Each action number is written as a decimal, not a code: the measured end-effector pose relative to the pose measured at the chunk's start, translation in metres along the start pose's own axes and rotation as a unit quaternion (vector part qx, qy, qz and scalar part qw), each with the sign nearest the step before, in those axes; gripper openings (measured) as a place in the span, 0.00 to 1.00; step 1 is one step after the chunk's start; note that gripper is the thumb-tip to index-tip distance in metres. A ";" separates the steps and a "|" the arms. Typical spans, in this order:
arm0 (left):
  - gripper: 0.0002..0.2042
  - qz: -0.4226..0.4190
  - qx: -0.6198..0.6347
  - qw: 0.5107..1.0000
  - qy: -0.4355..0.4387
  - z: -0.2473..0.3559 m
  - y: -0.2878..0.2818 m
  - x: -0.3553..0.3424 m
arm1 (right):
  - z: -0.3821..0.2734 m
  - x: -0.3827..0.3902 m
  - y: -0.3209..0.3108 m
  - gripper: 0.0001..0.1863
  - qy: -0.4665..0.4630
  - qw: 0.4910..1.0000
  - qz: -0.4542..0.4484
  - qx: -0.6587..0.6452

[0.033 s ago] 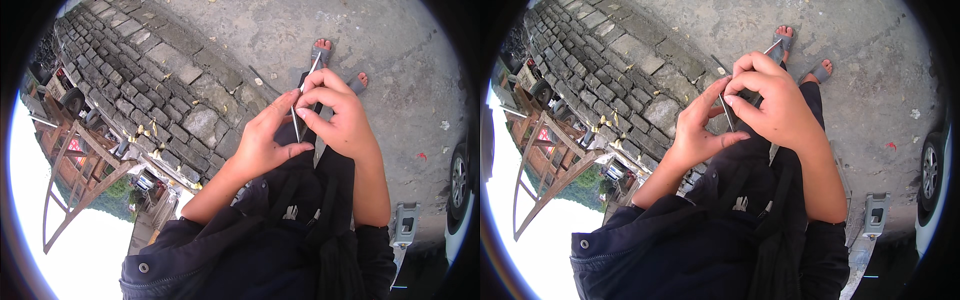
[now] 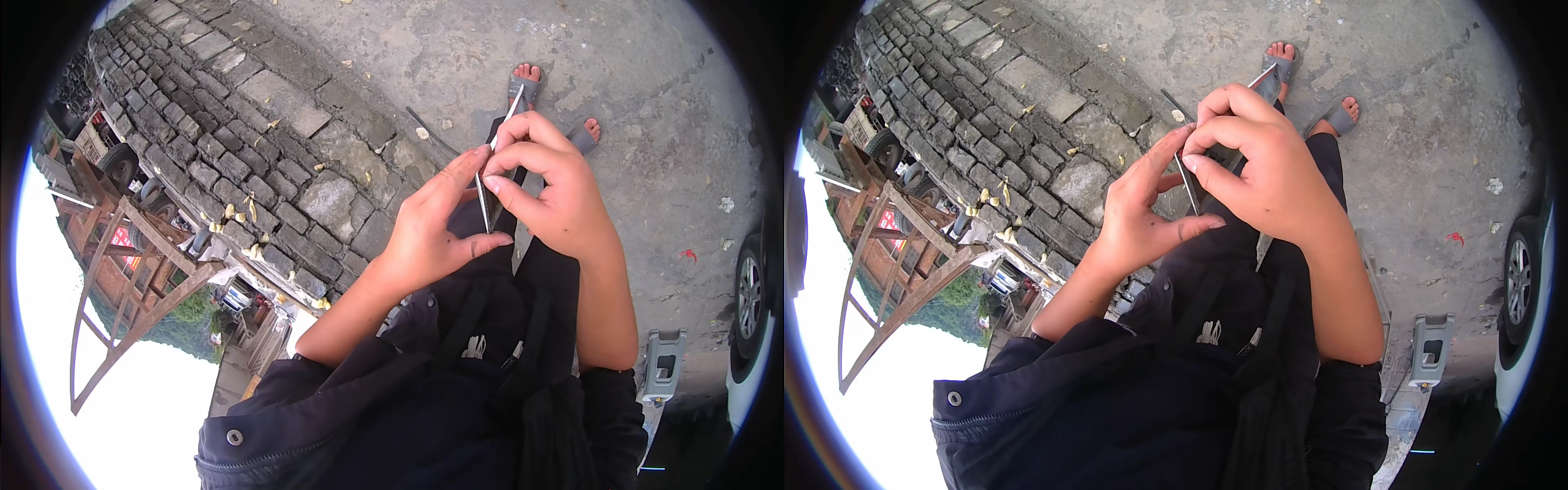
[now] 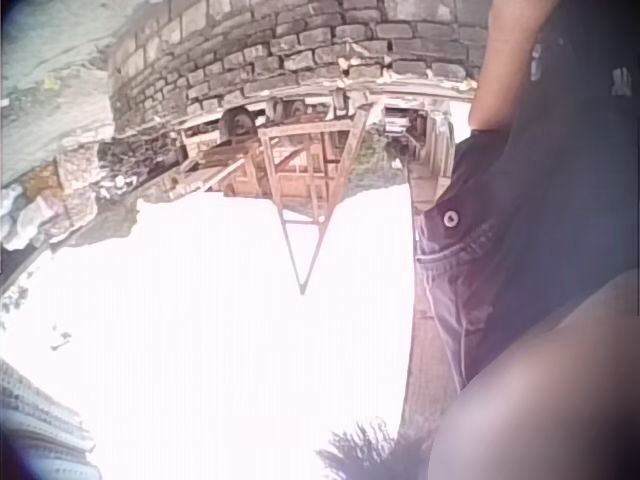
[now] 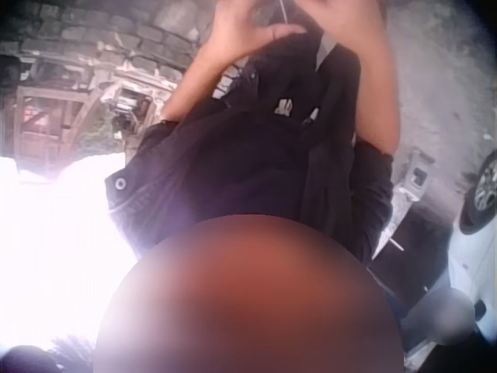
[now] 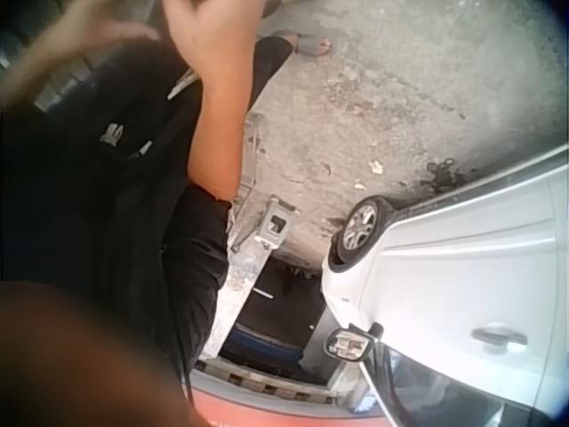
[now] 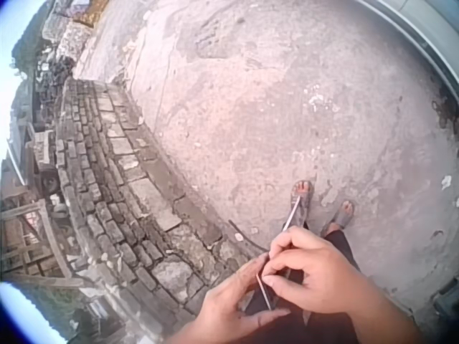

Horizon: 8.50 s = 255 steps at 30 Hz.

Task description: The person prepares a long white car side molding by peeling off a red protective strip from its adhesive backing. They then align the molding along the lower side panel of a white car and press it into place to secure it.

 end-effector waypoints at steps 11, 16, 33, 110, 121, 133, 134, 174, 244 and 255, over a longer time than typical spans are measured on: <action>0.48 -0.004 0.004 1.000 -0.005 0.004 -0.001 -0.003 | -0.002 -0.001 -0.004 0.03 0.007 1.000 0.001 0.007; 0.47 -0.003 0.016 1.000 -0.001 0.005 -0.001 -0.004 | -0.002 -0.002 -0.004 0.03 0.005 1.000 0.001 0.005; 0.47 0.001 0.056 0.998 -0.023 -0.003 -0.002 -0.001 | 0.003 -0.006 0.001 0.05 -0.010 1.000 -0.008 -0.001; 0.12 0.235 0.411 0.846 -0.245 -0.028 -0.021 0.045 | 0.010 -0.026 0.050 0.08 -0.057 0.997 -0.046 0.032; 0.12 0.225 0.394 0.857 -0.243 -0.022 -0.019 0.043 | 0.013 -0.026 0.053 0.06 -0.069 0.995 -0.071 0.021; 0.12 0.230 0.390 0.857 -0.247 -0.023 -0.016 0.047 | 0.015 -0.026 0.064 0.08 -0.097 0.990 -0.085 0.057; 0.12 0.232 0.383 0.858 -0.251 -0.024 -0.016 0.048 | 0.015 -0.026 0.066 0.08 -0.099 0.990 -0.084 0.054; 0.12 0.204 0.294 0.890 -0.282 -0.034 -0.019 0.059 | 0.024 -0.031 0.072 0.06 -0.046 0.989 -0.141 0.009; 0.20 0.208 0.298 0.894 -0.261 -0.027 -0.013 0.058 | 0.021 -0.027 0.067 0.05 -0.069 0.990 -0.120 -0.019; 0.19 0.191 0.292 0.901 -0.260 -0.023 -0.015 0.054 | 0.019 -0.030 0.069 0.06 -0.080 0.983 -0.160 0.045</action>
Point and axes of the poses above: each hand's wrist, its own x-axis away from the middle knuckle, its own y-axis out of the palm, z = x × y, the point moved 5 cm from there along -x, towards the middle knuckle, and after that the axes turned 13 degrees about -z, right-handed, at the moved point
